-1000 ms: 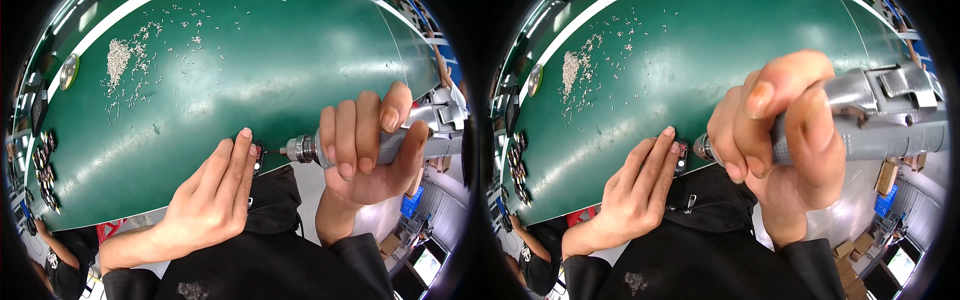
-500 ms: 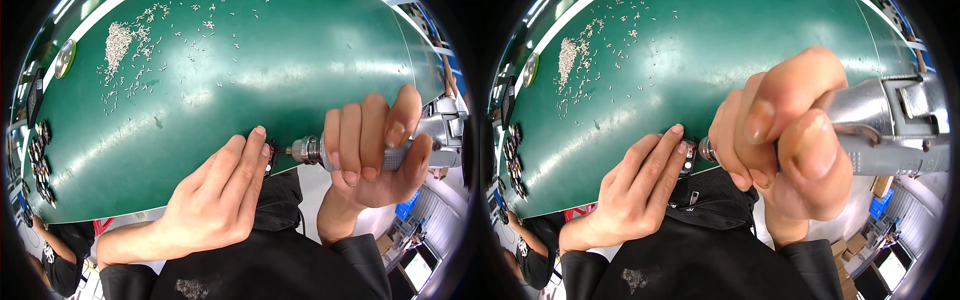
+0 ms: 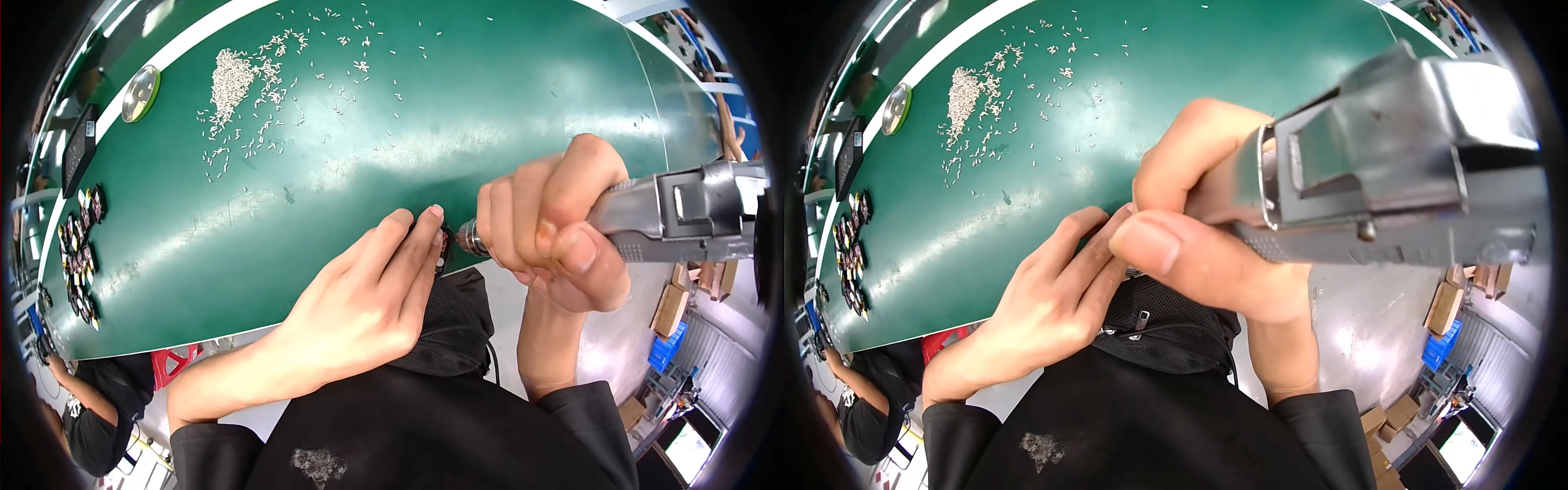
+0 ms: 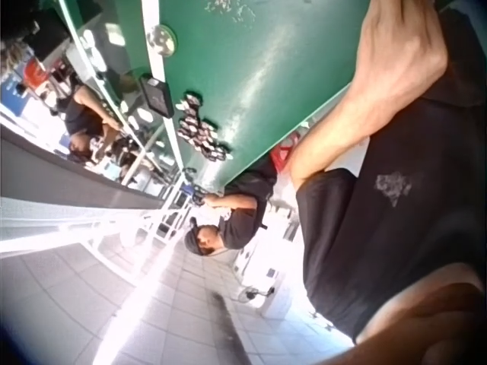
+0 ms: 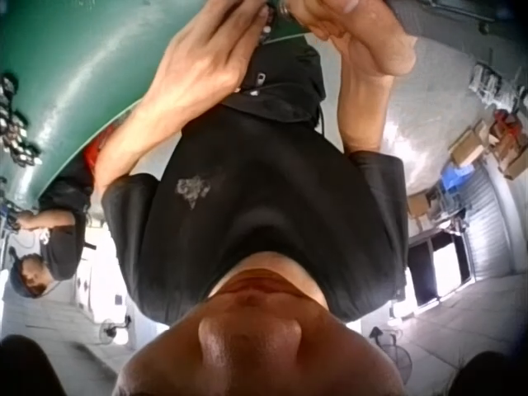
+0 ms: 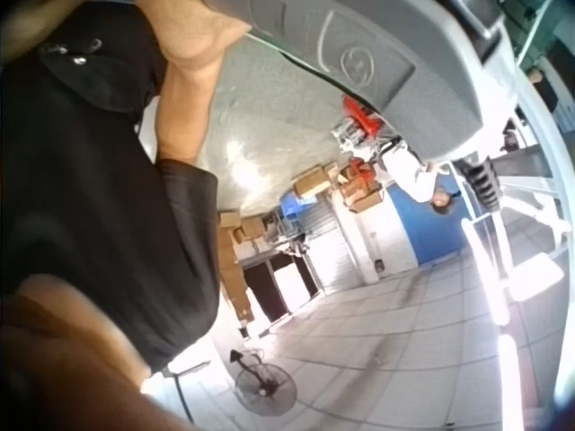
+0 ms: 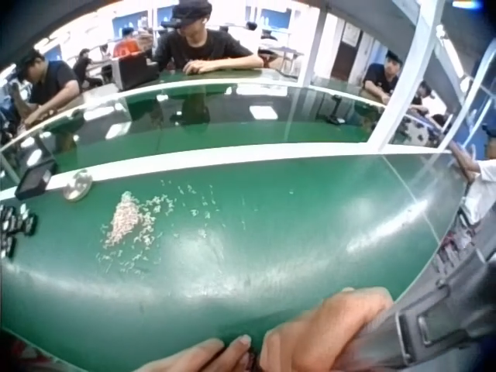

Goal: Assembling small electronic components using a power screwdriver on a factory production line.

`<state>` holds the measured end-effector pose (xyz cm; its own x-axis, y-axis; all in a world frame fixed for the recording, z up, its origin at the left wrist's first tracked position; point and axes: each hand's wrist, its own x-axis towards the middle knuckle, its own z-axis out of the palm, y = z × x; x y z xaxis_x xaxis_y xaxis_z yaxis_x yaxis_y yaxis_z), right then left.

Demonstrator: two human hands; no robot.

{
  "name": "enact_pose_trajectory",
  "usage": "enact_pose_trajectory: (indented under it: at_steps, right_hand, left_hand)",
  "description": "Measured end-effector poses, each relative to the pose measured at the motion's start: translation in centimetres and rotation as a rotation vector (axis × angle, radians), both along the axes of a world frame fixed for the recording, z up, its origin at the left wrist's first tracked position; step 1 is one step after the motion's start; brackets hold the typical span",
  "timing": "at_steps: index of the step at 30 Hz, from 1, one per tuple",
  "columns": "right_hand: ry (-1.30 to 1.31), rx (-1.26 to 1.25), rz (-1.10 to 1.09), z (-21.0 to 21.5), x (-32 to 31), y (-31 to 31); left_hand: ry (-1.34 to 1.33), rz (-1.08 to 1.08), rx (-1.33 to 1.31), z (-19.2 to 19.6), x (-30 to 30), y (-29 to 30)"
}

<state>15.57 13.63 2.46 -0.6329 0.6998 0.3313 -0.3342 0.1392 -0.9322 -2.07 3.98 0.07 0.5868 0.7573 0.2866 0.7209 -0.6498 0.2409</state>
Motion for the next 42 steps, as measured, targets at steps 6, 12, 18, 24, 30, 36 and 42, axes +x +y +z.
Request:
enact_pose_trajectory:
  at_steps: [6, 12, 18, 24, 30, 36, 42]
  right_hand:
    - [0.356, -0.084, 0.48, -0.9, -1.2, 2.7]
    - [0.739, -0.193, 0.695, -0.5, -0.8, 3.7]
    - [0.787, -0.379, 0.366, -2.2, 2.2, 1.1]
    - [0.701, -0.624, 0.121, -4.4, 1.3, -0.7]
    - [0.7, -0.752, 0.036, -5.1, 1.1, -2.0]
    - [0.707, -0.752, 0.055, -5.1, 1.0, -2.0]
    - [0.716, -0.76, 0.096, -5.2, 1.3, -1.8]
  left_hand:
    - [-0.082, 0.052, -0.045, 0.7, -0.1, -0.4]
    - [-0.072, 0.101, -0.047, 0.9, -2.7, -2.9]
    - [0.182, 1.074, 0.056, -0.1, -12.8, -7.7]
    - [0.007, 0.996, 0.07, 1.2, -12.5, -4.2]
    - [-0.021, 0.888, 0.087, 1.1, -12.5, 1.8]
    - [0.141, 0.805, 0.129, 0.9, -12.9, 4.2]
    - [0.248, 0.736, 0.134, 1.2, -12.8, 4.6]
